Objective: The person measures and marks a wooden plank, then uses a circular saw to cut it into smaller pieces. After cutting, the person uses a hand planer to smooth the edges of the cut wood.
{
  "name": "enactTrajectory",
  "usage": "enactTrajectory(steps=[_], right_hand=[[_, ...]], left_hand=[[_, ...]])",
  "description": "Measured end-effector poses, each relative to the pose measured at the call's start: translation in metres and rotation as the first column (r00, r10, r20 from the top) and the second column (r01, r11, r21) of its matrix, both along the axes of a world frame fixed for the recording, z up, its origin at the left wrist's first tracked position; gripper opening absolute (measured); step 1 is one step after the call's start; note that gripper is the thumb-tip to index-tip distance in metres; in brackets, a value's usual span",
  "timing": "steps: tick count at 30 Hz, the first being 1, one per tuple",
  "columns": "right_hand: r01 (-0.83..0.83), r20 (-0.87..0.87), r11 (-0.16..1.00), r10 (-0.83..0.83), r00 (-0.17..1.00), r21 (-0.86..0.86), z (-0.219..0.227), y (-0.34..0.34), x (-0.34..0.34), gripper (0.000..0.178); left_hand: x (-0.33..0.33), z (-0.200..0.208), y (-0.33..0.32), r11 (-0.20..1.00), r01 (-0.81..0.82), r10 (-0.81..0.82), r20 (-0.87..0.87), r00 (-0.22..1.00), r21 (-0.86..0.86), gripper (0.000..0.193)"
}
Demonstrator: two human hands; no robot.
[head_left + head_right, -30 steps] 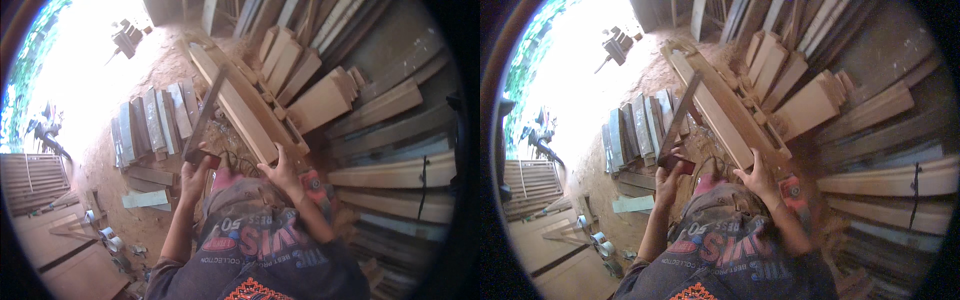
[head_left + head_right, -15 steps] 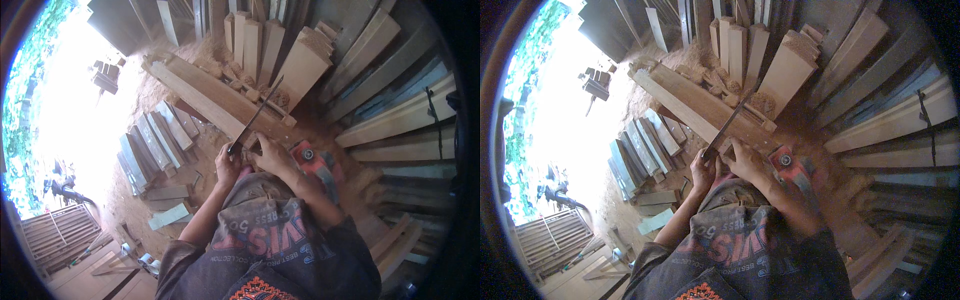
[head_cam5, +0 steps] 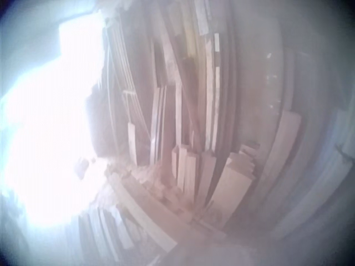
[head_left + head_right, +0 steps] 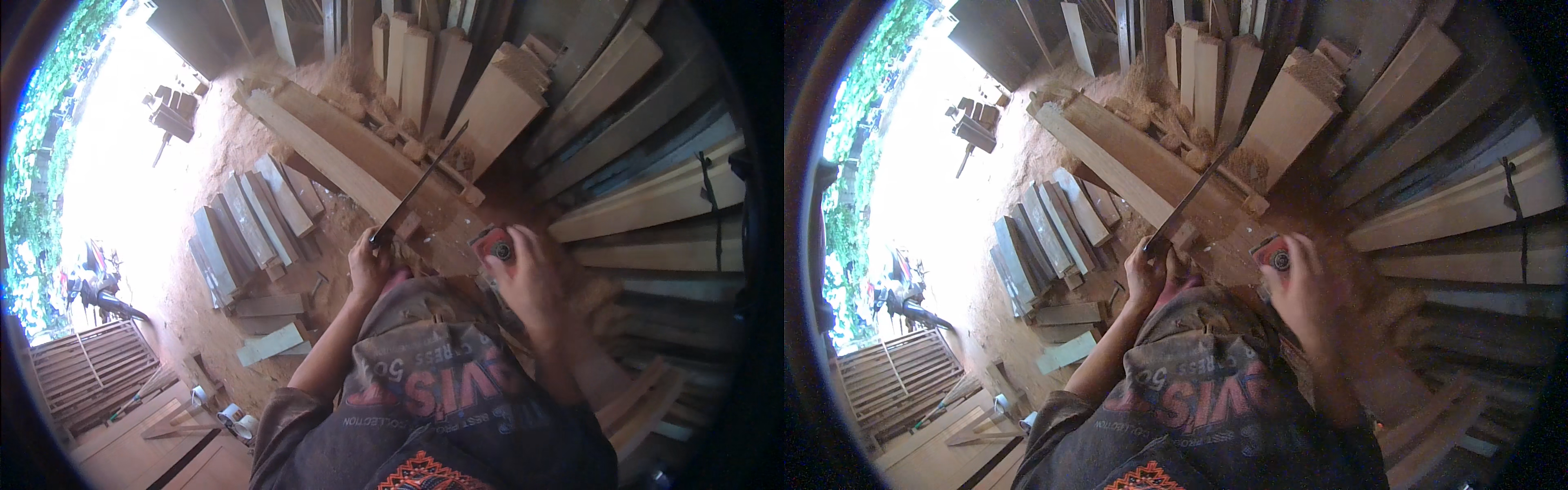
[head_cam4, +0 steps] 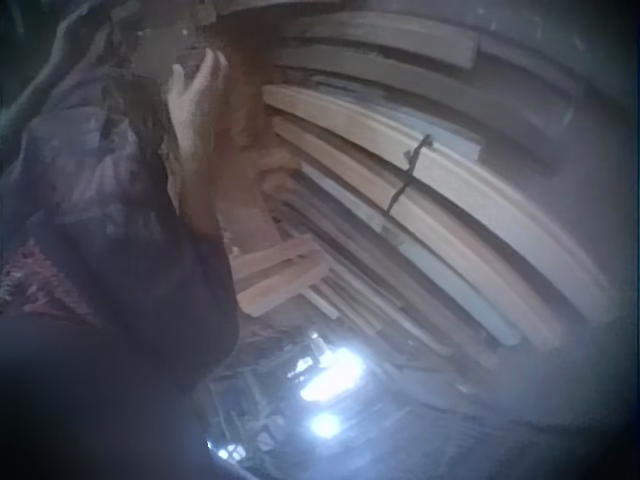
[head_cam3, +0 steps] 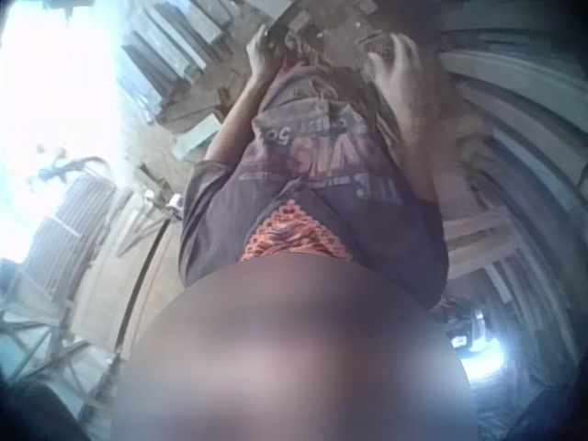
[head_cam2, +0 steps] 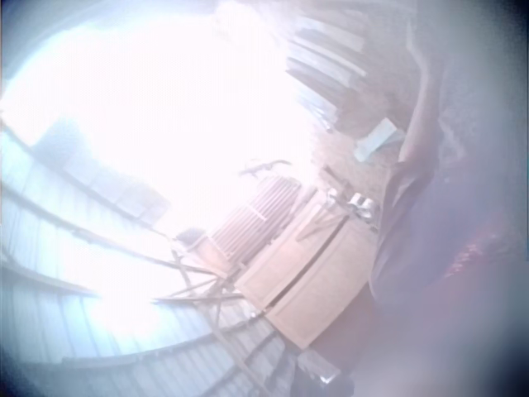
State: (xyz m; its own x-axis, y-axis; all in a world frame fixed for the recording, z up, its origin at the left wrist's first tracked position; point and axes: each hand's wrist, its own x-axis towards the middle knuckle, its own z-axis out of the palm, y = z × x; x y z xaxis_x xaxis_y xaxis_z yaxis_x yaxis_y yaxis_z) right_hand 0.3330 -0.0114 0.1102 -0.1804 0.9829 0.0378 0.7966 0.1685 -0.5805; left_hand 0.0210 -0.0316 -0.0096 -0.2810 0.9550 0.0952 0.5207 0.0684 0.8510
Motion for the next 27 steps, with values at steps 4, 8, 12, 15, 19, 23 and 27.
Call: enactTrajectory(steps=[4,8,12,15,19,23,27], right_hand=[[0.215,0.039,0.903,-0.216,0.976,-0.371,0.011,-0.037,0.043,0.053],[0.131,-0.175,0.617,-0.41,0.895,-0.776,-0.001,-0.043,0.061,0.057],[0.045,-0.273,0.711,-0.327,0.905,-0.702,0.008,-0.035,0.055,0.055],[-0.037,-0.407,0.708,-0.361,0.839,-0.705,0.037,-0.033,0.035,0.052],[-0.129,-0.424,0.67,-0.298,0.855,-0.731,0.069,-0.009,0.001,0.047],[-0.183,-0.326,0.702,-0.073,0.943,-0.688,0.073,0.02,-0.04,0.058],[-0.186,-0.348,0.696,-0.098,0.932,-0.694,0.078,0.039,-0.07,0.052]], left_hand=[[-0.002,-0.001,-0.001,0.999,0.002,-0.002,0.001,1.0,-0.033,0.024],[-0.002,0.0,0.0,1.0,0.016,-0.016,0.031,0.999,-0.019,0.022],[0.0,0.0,-0.002,0.998,-0.003,0.009,0.092,0.996,-0.057,0.017],[-0.003,0.0,-0.009,0.998,-0.064,0.063,0.197,0.978,0.0,0.014],[-0.022,-0.004,-0.024,0.971,-0.235,0.227,0.474,0.851,-0.044,0.013],[-0.06,-0.008,-0.044,0.915,-0.402,0.347,0.559,0.753,-0.026,0.015],[-0.102,-0.002,-0.062,0.875,-0.481,0.447,0.491,0.748,-0.064,0.016]])
